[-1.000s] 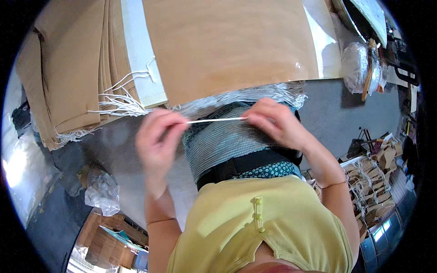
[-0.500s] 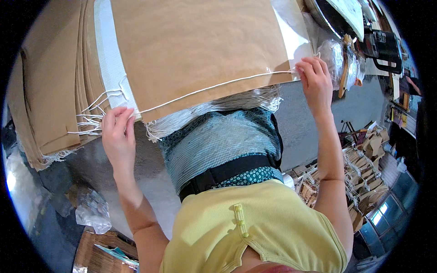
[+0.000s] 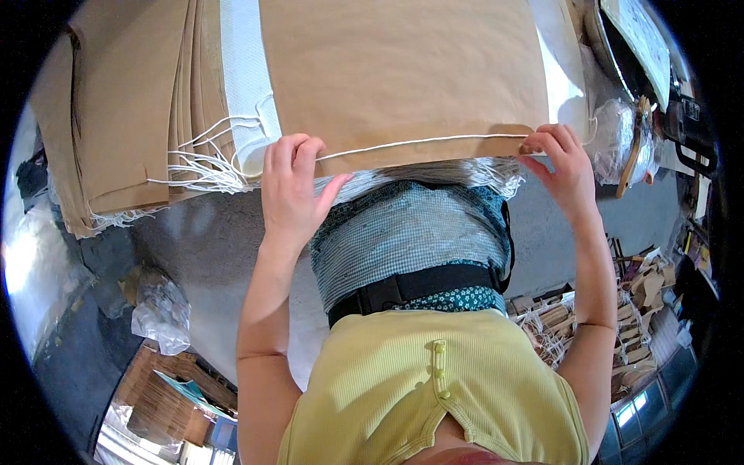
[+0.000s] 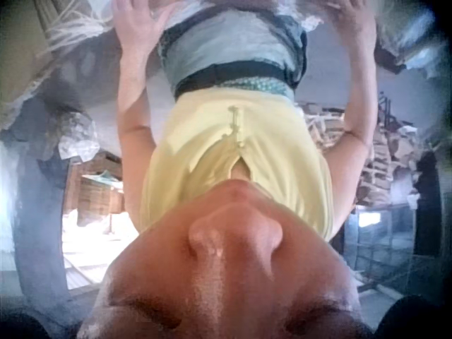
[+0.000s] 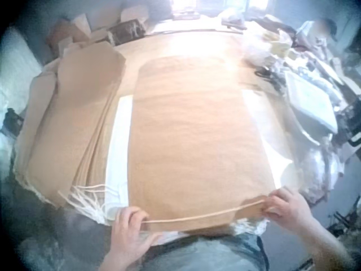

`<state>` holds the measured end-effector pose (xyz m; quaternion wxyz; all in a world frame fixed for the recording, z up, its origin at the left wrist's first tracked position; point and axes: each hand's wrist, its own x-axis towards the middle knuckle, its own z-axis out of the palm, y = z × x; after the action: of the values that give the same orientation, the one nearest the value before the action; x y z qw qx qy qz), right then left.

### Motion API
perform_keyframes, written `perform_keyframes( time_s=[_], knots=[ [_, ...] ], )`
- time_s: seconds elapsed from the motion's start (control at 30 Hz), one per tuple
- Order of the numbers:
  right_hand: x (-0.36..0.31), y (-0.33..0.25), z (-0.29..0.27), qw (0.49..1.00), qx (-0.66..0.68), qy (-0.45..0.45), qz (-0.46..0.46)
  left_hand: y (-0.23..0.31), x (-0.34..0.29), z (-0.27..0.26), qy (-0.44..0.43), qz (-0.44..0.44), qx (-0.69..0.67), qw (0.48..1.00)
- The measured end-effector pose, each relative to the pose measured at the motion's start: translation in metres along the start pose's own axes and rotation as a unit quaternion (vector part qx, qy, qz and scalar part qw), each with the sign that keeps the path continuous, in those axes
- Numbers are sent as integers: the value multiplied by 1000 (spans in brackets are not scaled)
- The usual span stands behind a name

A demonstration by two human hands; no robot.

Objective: The person sits on the floor and repeatedly places a white string on brown paper sheets, then uses a brush to apply adhesive and folds the paper over the string. The person stacks the finished sheets and handles a bundle of white strings.

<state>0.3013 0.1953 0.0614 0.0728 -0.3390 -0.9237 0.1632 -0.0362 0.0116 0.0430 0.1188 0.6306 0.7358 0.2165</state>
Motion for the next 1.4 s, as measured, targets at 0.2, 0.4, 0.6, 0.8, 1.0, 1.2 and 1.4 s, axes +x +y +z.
perform_keyframes(
  time_s=[0.2,0.4,0.6,0.8,1.0,1.2,1.4],
  knots=[
    [4,4,0,999,36,7,26,-4,2,-1,2,11,-16,1000],
    [16,10,17,992,60,45,106,-4,7,3,23,19,-10,1000],
    [17,18,44,992,-29,82,86,-6,14,18,41,-15,38,998],
    [17,20,55,988,-31,137,71,24,18,39,99,25,130,986],
    [13,12,58,980,-105,128,114,45,10,53,-63,81,48,994],
    [19,-82,76,998,-39,43,-18,31,1,53,-32,94,137,986],
    [-6,-38,60,999,-40,36,-4,21,-10,10,-96,29,70,992]
  ],
)
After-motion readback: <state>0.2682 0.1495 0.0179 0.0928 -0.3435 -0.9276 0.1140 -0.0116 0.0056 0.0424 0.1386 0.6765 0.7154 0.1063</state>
